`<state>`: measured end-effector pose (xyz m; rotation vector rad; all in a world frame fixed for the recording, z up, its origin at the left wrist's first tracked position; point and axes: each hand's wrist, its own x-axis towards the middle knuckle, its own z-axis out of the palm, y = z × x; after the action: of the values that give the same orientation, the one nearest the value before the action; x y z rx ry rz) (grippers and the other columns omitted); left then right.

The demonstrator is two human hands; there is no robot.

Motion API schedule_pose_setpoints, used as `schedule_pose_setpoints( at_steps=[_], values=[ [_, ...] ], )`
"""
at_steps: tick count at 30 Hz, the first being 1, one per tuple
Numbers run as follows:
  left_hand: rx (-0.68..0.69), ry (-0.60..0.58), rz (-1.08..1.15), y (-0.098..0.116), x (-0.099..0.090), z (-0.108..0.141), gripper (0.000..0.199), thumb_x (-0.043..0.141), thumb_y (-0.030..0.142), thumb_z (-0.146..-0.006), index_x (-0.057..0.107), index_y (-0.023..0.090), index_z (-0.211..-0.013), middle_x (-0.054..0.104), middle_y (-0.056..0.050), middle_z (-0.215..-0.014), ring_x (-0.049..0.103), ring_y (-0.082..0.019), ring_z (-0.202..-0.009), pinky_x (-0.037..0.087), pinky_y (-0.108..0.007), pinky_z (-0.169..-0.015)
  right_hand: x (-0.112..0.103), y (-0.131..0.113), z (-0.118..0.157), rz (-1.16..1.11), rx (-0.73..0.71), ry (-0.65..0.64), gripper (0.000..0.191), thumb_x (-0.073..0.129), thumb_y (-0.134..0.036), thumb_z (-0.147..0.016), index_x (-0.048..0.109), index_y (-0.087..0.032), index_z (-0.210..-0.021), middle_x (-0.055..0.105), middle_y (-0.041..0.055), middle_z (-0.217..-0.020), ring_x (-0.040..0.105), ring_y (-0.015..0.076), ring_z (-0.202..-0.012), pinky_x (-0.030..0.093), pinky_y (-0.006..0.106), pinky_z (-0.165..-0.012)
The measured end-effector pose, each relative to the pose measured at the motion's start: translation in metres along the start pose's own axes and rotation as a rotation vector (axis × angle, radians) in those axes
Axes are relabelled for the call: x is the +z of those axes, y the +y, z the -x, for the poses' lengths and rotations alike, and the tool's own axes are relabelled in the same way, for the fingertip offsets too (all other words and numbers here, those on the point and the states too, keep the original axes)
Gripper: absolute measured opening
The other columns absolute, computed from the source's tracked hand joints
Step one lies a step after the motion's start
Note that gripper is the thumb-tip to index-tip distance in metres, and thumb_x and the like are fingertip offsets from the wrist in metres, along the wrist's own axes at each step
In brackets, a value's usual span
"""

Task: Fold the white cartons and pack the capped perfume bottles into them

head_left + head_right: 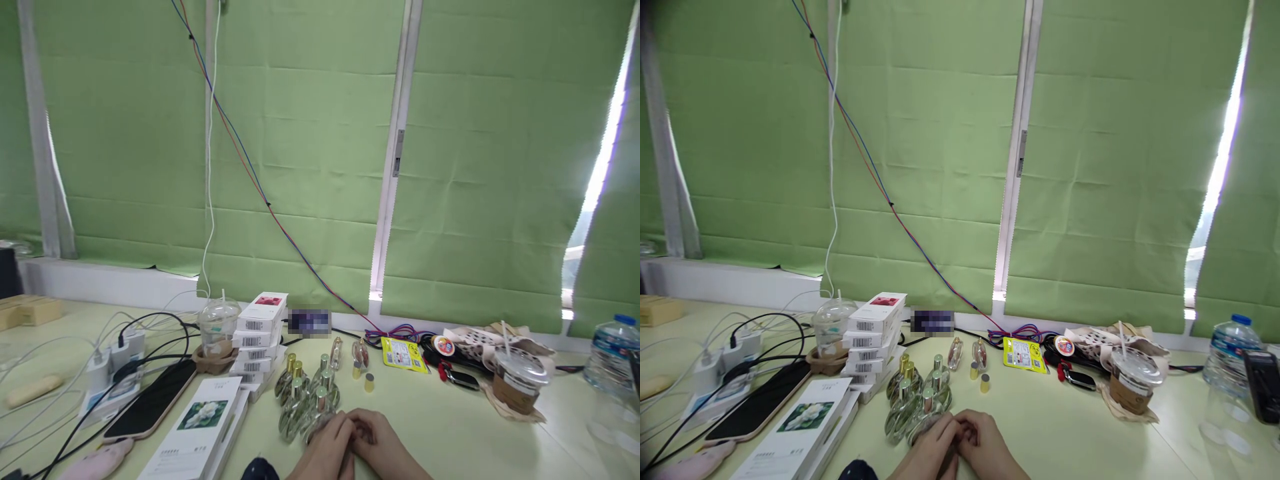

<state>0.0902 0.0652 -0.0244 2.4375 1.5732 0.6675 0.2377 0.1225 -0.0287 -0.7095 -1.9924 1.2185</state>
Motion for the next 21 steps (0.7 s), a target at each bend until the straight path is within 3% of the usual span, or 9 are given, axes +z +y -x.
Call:
schedule_pose_setpoints(
  at_steps=[3,7,11,14,18,21],
  values=[
    [-0.028,-0.012,-0.010,-0.002,0.001,0.000,0.050,0.051,0.002,-0.064,0.052,0.015,-0.113,0.059,-0.015,-0.115,0.056,-0.031,-0.115,0.041,-0.044,-0.103,0.000,0.004,-0.003,0.006,0.054,0.046,0.026,0.051,-0.024,-0.068,0.066,-0.017,-0.088,0.068,0.0024,-0.072,0.060,0.0156,-0.057,0.045,0.025,-0.053],
    [-0.070,-0.021,-0.021,-0.012,0.010,-0.003,0.046,0.053,0.004,-0.063,0.054,0.018,-0.107,0.059,-0.012,-0.111,0.060,-0.028,-0.102,0.050,-0.039,-0.089,-0.008,-0.001,-0.022,0.217,0.127,0.160,0.023,0.045,-0.027,-0.075,0.058,-0.018,-0.092,0.065,0.0017,-0.072,0.060,0.0145,-0.048,0.046,0.026,-0.048],
    [-0.069,-0.015,-0.036,-0.019,0.016,-0.004,0.044,0.054,0.004,-0.062,0.054,0.021,-0.103,0.059,-0.008,-0.108,0.059,-0.027,-0.100,0.049,-0.037,-0.088,-0.020,-0.020,-0.058,0.399,0.132,0.240,0.022,0.044,-0.021,-0.081,0.057,-0.015,-0.098,0.065,0.0028,-0.072,0.065,0.0177,-0.056,0.049,0.027,-0.056],
    [-0.055,-0.021,-0.044,-0.019,0.016,-0.004,0.043,0.055,0.004,-0.062,0.054,0.020,-0.102,0.058,-0.008,-0.109,0.057,-0.027,-0.101,0.047,-0.037,-0.090,-0.022,-0.035,-0.090,0.553,0.147,0.294,0.025,0.047,-0.017,-0.084,0.056,-0.013,-0.107,0.069,0.0073,-0.078,0.068,0.0221,-0.078,0.049,0.031,-0.076],
    [-0.041,-0.043,-0.046,-0.018,0.014,-0.004,0.042,0.055,0.004,-0.063,0.055,0.020,-0.102,0.058,-0.009,-0.110,0.057,-0.026,-0.102,0.047,-0.036,-0.090,-0.014,-0.049,-0.124,0.723,0.232,0.313,0.035,0.053,-0.025,-0.088,0.052,-0.011,-0.120,0.070,0.0159,-0.096,0.065,0.0278,-0.097,0.046,0.038,-0.085],
    [-0.032,-0.062,-0.051,-0.016,0.012,-0.004,0.039,0.055,0.004,-0.065,0.056,0.019,-0.101,0.058,-0.011,-0.110,0.056,-0.027,-0.105,0.046,-0.037,-0.091,-0.008,-0.052,-0.142,0.813,0.313,0.279,0.036,0.059,-0.031,-0.088,0.054,-0.012,-0.119,0.067,0.0137,-0.108,0.063,0.0263,-0.101,0.048,0.042,-0.088]
  ],
)
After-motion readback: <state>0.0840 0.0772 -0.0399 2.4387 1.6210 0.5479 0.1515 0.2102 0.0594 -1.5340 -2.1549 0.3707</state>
